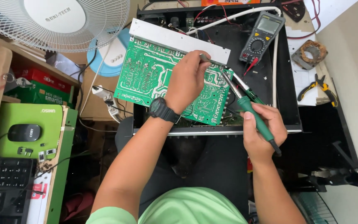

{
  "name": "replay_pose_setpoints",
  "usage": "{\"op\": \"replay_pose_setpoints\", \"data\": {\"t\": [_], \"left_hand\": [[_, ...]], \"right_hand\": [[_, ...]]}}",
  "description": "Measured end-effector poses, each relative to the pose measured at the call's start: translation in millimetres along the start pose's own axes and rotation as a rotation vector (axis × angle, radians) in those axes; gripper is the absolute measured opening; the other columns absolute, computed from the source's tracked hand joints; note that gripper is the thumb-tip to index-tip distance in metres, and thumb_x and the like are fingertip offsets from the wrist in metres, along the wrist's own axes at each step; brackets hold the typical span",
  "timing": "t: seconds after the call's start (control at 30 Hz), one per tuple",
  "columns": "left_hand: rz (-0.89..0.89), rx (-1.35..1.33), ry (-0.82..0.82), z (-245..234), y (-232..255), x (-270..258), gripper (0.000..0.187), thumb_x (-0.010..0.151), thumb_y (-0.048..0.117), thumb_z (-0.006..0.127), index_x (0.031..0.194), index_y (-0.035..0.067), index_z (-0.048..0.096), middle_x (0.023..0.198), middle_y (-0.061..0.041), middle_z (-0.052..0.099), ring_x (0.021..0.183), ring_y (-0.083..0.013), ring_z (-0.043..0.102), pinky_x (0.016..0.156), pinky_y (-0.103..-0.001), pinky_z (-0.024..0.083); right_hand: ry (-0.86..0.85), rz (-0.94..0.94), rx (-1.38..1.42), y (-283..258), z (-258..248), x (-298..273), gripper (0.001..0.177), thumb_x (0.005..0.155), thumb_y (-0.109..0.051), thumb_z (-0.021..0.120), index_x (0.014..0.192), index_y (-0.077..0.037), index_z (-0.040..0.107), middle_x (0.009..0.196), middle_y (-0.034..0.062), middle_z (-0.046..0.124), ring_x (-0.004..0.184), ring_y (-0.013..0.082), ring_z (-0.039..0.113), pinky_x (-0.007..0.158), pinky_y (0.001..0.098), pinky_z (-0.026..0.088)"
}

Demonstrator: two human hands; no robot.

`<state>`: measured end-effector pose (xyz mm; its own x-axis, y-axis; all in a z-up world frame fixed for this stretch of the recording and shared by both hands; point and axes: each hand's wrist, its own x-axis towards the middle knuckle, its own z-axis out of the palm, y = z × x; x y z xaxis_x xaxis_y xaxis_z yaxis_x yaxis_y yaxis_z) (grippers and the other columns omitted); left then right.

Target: Soldering components and wires on a large green printed circuit board as part of an electronics repair or assembly task.

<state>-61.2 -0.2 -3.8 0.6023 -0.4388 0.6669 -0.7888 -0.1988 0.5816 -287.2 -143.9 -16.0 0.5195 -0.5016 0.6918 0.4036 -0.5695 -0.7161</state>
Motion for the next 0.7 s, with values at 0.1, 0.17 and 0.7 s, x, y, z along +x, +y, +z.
{"op": "replay_pose_setpoints", "data": {"t": [0.1, 0.17, 0.7], "left_hand": [[-0.002, 0.011, -0.006, 2.3, -1.5, -1.4, 0.007, 0.117, 0.016, 0.070, 0.119, 0.009, 0.071, 0.101, -0.007, 0.076, 0.097, -0.0388, 0.081, 0.085, -0.050, 0.069], [-0.002, 0.022, -0.008, 4.2, -1.2, -2.5, 0.007, 0.117, 0.016, 0.070, 0.119, 0.010, 0.071, 0.101, -0.006, 0.076, 0.097, -0.0376, 0.082, 0.085, -0.049, 0.069], [-0.037, 0.048, -0.009, 6.8, -0.5, -3.2, 0.008, 0.116, 0.017, 0.071, 0.119, 0.009, 0.072, 0.098, -0.007, 0.077, 0.093, -0.0368, 0.083, 0.082, -0.048, 0.071]], "right_hand": [[-0.010, 0.010, -0.030, 0.1, -1.2, -1.4, 0.021, 0.113, -0.001, 0.077, 0.122, 0.018, 0.074, 0.117, 0.0378, 0.075, 0.090, 0.0543, 0.080, 0.070, 0.0534, 0.073], [-0.013, 0.018, -0.036, -1.1, -0.4, -2.4, 0.022, 0.113, -0.001, 0.077, 0.122, 0.018, 0.074, 0.117, 0.0383, 0.075, 0.091, 0.0548, 0.080, 0.069, 0.0532, 0.072], [-0.034, 0.026, -0.040, -7.0, 5.5, 1.6, 0.021, 0.113, 0.001, 0.079, 0.125, 0.018, 0.074, 0.121, 0.0410, 0.075, 0.098, 0.0620, 0.077, 0.070, 0.0568, 0.071]]}}
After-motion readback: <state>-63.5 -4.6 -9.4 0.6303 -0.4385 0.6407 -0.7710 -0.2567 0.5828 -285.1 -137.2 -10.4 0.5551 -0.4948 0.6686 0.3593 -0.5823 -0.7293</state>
